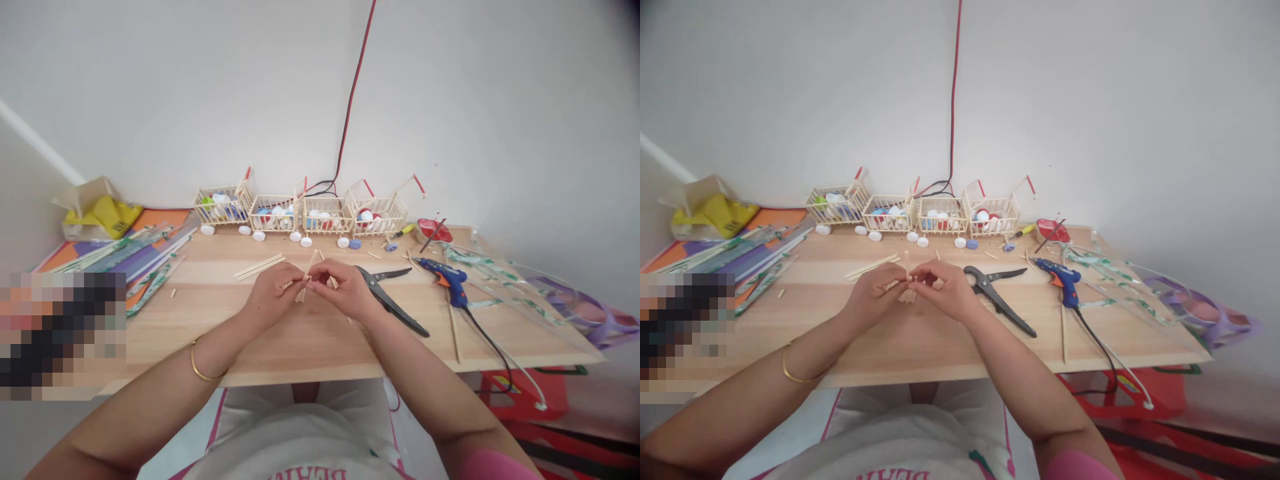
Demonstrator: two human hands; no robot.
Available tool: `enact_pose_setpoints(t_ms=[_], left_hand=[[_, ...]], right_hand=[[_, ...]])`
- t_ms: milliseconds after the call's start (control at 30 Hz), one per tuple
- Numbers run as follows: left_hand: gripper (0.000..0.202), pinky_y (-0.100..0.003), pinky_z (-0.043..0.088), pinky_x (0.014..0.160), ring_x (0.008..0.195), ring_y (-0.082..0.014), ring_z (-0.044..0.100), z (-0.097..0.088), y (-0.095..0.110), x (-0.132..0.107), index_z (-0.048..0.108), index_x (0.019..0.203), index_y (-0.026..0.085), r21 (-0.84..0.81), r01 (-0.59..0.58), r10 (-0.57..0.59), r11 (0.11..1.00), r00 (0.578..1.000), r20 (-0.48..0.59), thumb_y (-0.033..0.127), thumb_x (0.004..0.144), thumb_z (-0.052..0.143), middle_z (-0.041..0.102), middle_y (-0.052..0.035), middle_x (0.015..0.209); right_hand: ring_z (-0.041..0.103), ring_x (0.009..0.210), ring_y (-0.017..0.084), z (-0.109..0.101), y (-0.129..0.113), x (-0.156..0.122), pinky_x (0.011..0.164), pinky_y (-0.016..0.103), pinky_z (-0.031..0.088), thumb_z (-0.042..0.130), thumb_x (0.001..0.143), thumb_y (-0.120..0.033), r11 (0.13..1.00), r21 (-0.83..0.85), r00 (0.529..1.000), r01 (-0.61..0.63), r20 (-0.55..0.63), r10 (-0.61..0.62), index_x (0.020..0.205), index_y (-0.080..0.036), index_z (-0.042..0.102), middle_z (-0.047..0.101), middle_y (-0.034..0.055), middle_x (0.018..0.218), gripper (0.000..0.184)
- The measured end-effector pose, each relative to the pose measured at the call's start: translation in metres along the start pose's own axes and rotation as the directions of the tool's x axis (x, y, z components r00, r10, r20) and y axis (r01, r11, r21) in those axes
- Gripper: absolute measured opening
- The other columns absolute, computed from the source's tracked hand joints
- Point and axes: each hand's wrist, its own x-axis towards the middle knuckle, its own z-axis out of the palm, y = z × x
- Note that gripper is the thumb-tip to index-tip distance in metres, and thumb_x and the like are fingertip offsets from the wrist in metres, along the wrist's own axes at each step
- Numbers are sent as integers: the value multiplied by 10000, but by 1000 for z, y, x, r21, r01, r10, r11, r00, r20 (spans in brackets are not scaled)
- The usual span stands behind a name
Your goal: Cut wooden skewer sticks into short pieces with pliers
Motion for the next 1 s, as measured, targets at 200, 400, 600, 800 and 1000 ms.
enact_pose_setpoints(t_ms=[200,400,600,800,1000], left_hand=[[235,-289,375,728,765,-184,535,2,3,1,656,727,195,108,-30,26,994,999,37,314,845,490,622,-54,733],[200,-258,392,653,689,-162,561,4,-1,3,673,717,191,-104,250,-228,963,956,186,340,785,559,637,-16,696],[210,-285,424,791,865,-194,604,6,-9,4,692,917,218,-183,264,-253,947,964,82,299,749,596,691,-33,918],[163,-290,408,792,834,-182,590,6,-12,4,686,878,228,-10,150,-150,989,988,-36,260,780,560,681,-33,872],[150,-297,403,802,840,-186,581,6,-12,3,682,862,226,16,136,-136,991,990,-31,253,776,561,678,-35,864]], right_hand=[[550,659,119,0,-2,0,621,251,449,621,774,-262,1000,-18,1000,1,-8,-1,740,-179,616,611,18,713,90],[519,609,100,-3,0,0,572,220,417,602,771,-248,996,-4,995,-94,27,94,712,-167,593,591,-3,655,101],[515,634,101,-14,14,1,601,222,403,584,789,-258,992,-62,988,-107,105,113,741,-164,602,589,-6,680,106],[532,666,112,-16,27,4,643,235,414,572,798,-238,994,-106,998,-24,55,30,763,-175,600,599,2,721,77],[530,653,113,-12,35,4,625,232,400,562,796,-239,980,-198,997,-14,70,29,743,-175,606,601,-3,699,94]])
